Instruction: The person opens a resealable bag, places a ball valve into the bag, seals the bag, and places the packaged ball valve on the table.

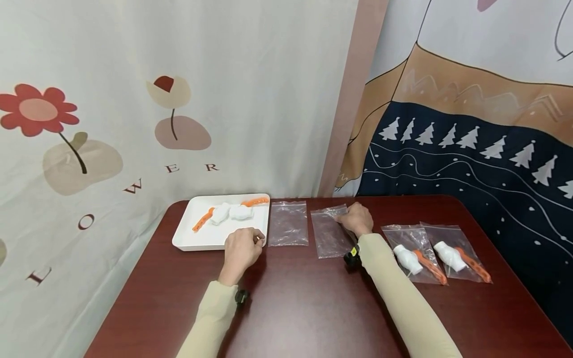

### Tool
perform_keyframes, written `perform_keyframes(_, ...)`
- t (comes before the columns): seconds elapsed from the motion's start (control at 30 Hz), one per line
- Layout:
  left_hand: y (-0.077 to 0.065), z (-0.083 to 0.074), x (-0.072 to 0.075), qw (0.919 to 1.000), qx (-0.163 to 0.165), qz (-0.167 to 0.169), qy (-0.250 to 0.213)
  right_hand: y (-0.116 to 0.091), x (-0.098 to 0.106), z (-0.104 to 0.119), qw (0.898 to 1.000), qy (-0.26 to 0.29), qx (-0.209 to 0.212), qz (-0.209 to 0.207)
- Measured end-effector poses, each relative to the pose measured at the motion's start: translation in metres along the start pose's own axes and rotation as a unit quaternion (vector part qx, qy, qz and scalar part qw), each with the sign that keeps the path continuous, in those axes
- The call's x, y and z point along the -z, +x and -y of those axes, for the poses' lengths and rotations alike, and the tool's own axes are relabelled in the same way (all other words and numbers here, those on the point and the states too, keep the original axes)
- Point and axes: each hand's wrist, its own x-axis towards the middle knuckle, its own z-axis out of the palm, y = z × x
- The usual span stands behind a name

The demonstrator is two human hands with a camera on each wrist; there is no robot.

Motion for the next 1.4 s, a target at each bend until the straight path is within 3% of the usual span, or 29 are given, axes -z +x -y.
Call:
perform_keyframes(0.27, 0.0, 0.0, -0.001, 1.0, -0.007, 0.0, -0.003, -0.003, 0.009, -0.007, 0.999, 0.014, 0.041, 0.01)
perform_keyframes(0.47, 0.001, 0.001, -0.001, 1.0, -0.003, 0.002, 0.0, -0.005, 0.014, -0.014, 0.996, 0.043, 0.083, -0.01)
perform_keyframes(0.77, 0.0, 0.0, -0.002, 1.0, -0.001, 0.003, -0.004, -0.017, 0.024, -0.018, 0.991, 0.082, 0.101, -0.026)
perform_keyframes(1.4, -0.001, 0.0, -0.001, 1.0, -0.002, -0.005, 0.0, -0.036, 0.045, -0.014, 0.971, 0.111, 0.199, -0.071)
